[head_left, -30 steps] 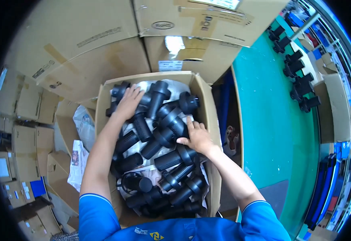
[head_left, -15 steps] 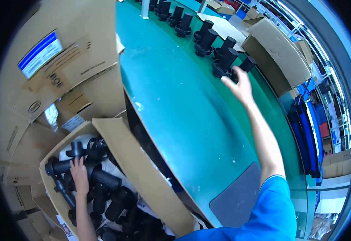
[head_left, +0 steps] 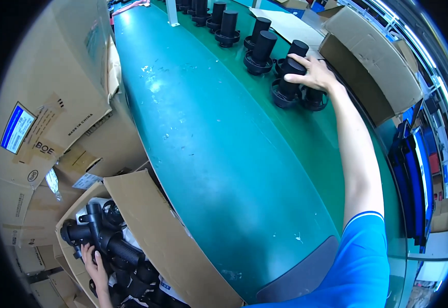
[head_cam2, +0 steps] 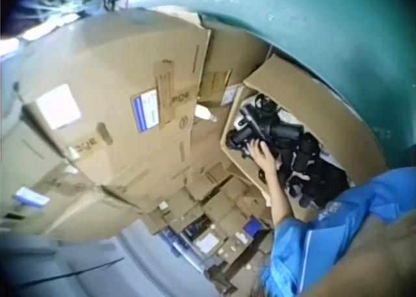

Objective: The person packs electronic components by hand from a conveyor line into cardboard boxes, then covers the components with protective paper.

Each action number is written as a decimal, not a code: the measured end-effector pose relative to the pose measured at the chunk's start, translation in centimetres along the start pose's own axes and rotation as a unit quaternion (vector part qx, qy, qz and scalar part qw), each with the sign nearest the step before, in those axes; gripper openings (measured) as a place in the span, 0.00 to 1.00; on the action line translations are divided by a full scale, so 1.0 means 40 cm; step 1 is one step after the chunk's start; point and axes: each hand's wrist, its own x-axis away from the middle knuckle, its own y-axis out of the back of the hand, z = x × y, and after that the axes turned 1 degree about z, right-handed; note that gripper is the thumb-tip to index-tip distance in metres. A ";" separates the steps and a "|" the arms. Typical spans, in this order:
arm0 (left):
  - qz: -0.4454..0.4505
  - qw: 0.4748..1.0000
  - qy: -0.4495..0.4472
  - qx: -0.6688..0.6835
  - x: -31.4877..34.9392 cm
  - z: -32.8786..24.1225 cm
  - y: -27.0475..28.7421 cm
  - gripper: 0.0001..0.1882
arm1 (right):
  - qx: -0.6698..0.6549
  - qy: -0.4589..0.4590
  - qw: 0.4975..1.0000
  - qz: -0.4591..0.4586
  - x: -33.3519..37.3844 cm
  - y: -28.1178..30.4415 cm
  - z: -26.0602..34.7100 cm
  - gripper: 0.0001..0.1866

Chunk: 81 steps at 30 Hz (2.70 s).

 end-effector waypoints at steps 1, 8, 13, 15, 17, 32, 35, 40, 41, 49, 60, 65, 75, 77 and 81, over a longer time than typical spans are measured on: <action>-0.006 1.000 -0.006 0.004 -0.012 -0.025 -0.006 0.13 | -0.019 0.003 1.000 -0.010 0.003 -0.006 0.006 0.47; 0.016 0.996 -0.083 -0.032 -0.009 -0.098 -0.002 0.12 | -0.157 -0.011 0.970 -0.185 0.063 -0.099 -0.021 0.41; -0.053 0.998 -0.039 -0.013 0.099 -0.065 0.094 0.11 | -0.205 0.034 0.944 -0.257 0.252 -0.037 0.221 0.31; -0.100 0.995 -0.015 -0.014 0.144 -0.035 0.104 0.12 | -0.257 0.091 0.918 -0.288 0.327 -0.042 0.246 0.28; -0.117 0.992 0.030 -0.025 0.194 0.049 0.060 0.20 | -0.419 0.074 0.877 -0.225 0.424 -0.040 0.255 0.27; -0.109 0.970 0.159 0.150 0.525 0.242 0.093 0.28 | -0.695 0.123 0.677 0.211 1.120 -0.319 1.349 0.26; -0.114 0.961 0.172 0.186 0.530 0.239 0.111 0.28 | -0.503 0.356 0.782 0.090 1.260 -0.280 1.312 0.24; -0.107 0.976 0.127 0.142 0.455 0.162 0.106 0.32 | -0.481 0.319 0.811 0.098 1.173 -0.204 1.066 0.15; -0.068 0.985 0.123 0.098 0.437 0.149 0.101 0.34 | -0.433 0.278 0.857 0.026 1.120 -0.196 0.987 0.15; 0.078 0.981 0.176 -0.021 0.351 0.137 0.021 0.46 | 0.145 -0.054 0.987 -0.051 0.681 -0.216 0.191 0.48; 0.084 0.975 0.202 0.025 0.366 0.133 0.061 0.44 | 0.196 -0.111 0.961 0.161 0.556 -0.250 -0.002 0.57; 0.169 0.972 0.163 0.005 0.507 0.095 0.057 0.38 | 0.241 -0.084 0.963 0.083 0.579 -0.247 0.023 0.45; -0.011 0.989 0.139 0.056 0.471 0.052 -0.025 0.33 | -0.073 0.468 0.871 -0.131 0.744 -0.014 0.957 0.40; -0.063 0.989 0.132 0.019 0.455 0.032 -0.049 0.32 | -0.096 0.557 0.815 -0.127 0.769 -0.045 1.123 0.32; -0.081 0.986 0.148 0.004 0.427 -0.001 -0.077 0.29 | -0.281 0.666 0.683 -0.107 0.830 -0.138 1.434 0.18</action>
